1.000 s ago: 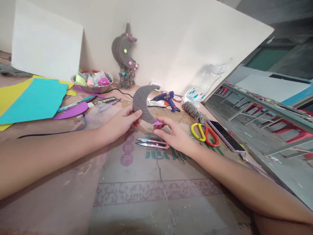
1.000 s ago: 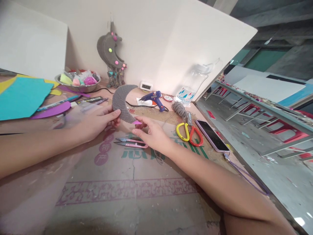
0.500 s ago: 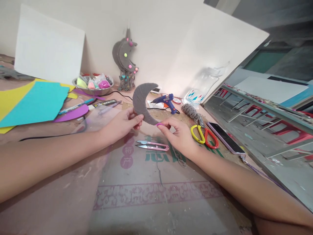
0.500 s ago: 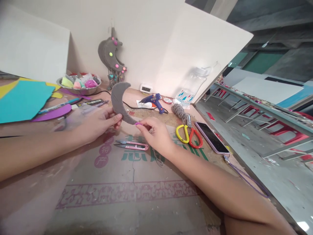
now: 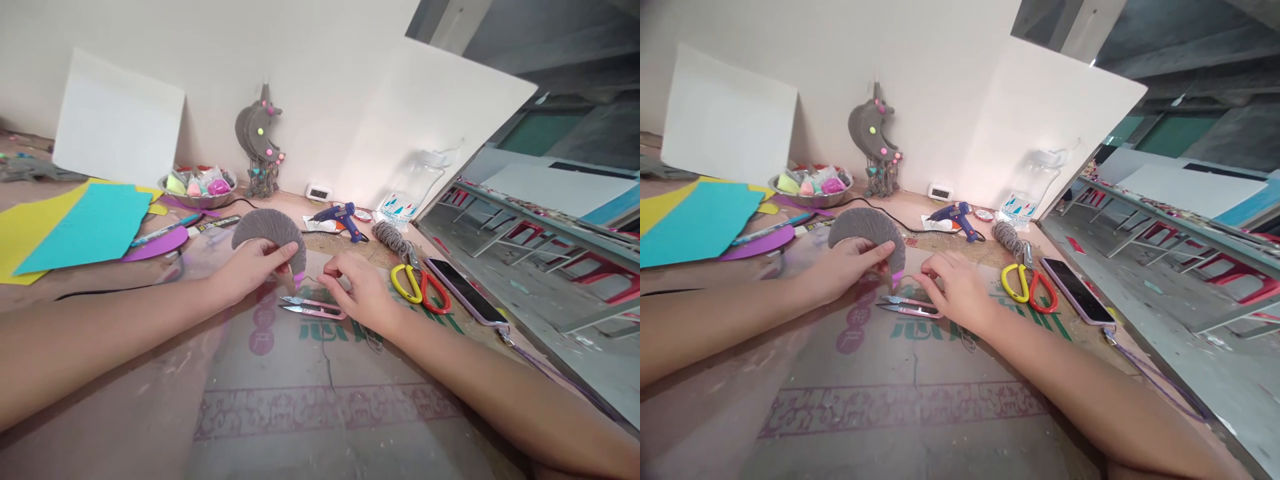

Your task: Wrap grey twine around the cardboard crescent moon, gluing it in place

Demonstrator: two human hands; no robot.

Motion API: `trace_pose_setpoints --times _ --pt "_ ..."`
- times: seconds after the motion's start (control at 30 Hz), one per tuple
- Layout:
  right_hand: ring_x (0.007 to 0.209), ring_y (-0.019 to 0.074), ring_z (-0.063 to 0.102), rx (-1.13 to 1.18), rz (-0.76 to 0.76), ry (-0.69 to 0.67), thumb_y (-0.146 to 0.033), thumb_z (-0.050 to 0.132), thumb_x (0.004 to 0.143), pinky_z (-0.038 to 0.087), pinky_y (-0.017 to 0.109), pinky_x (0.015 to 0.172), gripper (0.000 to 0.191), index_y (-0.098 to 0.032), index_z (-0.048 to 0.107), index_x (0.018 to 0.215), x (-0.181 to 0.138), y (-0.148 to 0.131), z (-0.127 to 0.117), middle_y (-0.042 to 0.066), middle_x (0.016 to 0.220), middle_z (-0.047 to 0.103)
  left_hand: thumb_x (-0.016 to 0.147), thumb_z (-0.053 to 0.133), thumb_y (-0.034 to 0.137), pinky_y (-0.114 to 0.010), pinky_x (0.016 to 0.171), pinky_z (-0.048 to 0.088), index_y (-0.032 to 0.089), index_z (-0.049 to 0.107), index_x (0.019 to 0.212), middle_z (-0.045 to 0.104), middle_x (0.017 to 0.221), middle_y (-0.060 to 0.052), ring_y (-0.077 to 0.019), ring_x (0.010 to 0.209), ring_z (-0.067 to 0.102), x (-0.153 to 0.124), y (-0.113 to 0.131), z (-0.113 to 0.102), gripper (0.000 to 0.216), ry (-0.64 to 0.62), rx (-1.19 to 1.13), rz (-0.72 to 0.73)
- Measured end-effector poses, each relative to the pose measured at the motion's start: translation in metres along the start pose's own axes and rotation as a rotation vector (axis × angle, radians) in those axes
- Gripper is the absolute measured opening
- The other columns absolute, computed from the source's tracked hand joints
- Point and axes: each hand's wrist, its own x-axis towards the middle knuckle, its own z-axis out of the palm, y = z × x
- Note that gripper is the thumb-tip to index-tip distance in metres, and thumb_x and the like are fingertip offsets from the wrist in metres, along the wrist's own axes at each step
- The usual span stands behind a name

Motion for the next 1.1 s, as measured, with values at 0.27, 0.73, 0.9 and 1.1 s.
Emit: trace_pose_setpoints --times 0.27,0.73,0.9,1.1 --pt "0.064 0.0124 0.047 0.250 0.346 0.012 -0.031 0.051 0.086 0.036 0.025 0.061 0.020 -0.018 0.051 0.071 0.009 0.018 -0.005 -0.001 0.067 0.052 0.078 0.052 0.056 -0.025 0.050 0.038 0.016 0.055 0.061 0.060 0.058 -0.003 -0.0134 0.052 0.053 0.001 0.001 0.001 0.043 -0.022 -0.118 0.013" --pt "0.096 0.0211 0.056 0.182 0.510 0.176 -0.033 0.062 0.074 0.044 0.040 0.086 0.045 -0.014 0.051 0.113 0.013 0.122 0.009 0.012 0.110 0.057 0.076 0.056 0.050 -0.025 0.047 0.038 0.016 0.055 0.064 0.064 0.064 -0.004 -0.0152 0.055 0.056 -0.002 0.004 0.000 0.036 0.007 -0.056 0.008" --pt "0.106 0.0250 0.056 0.170 0.649 -0.001 -0.035 0.067 0.071 0.043 0.042 0.092 0.058 -0.012 0.050 0.122 0.039 0.139 0.012 0.016 0.123 0.056 0.075 0.056 0.052 -0.025 0.046 0.038 0.015 0.056 0.065 0.063 0.063 -0.004 -0.0149 0.053 0.056 0.000 0.002 0.000 0.038 0.016 -0.041 0.013" --pt "0.092 0.0253 0.062 0.178 0.709 -0.036 -0.035 0.071 0.066 0.046 0.039 0.084 0.039 -0.013 0.062 0.098 0.065 0.150 0.030 0.009 0.094 0.069 0.076 0.055 0.052 -0.024 0.046 0.038 0.015 0.056 0.065 0.060 0.063 -0.003 -0.0134 0.053 0.054 0.002 -0.003 0.000 0.039 0.007 -0.047 0.021"
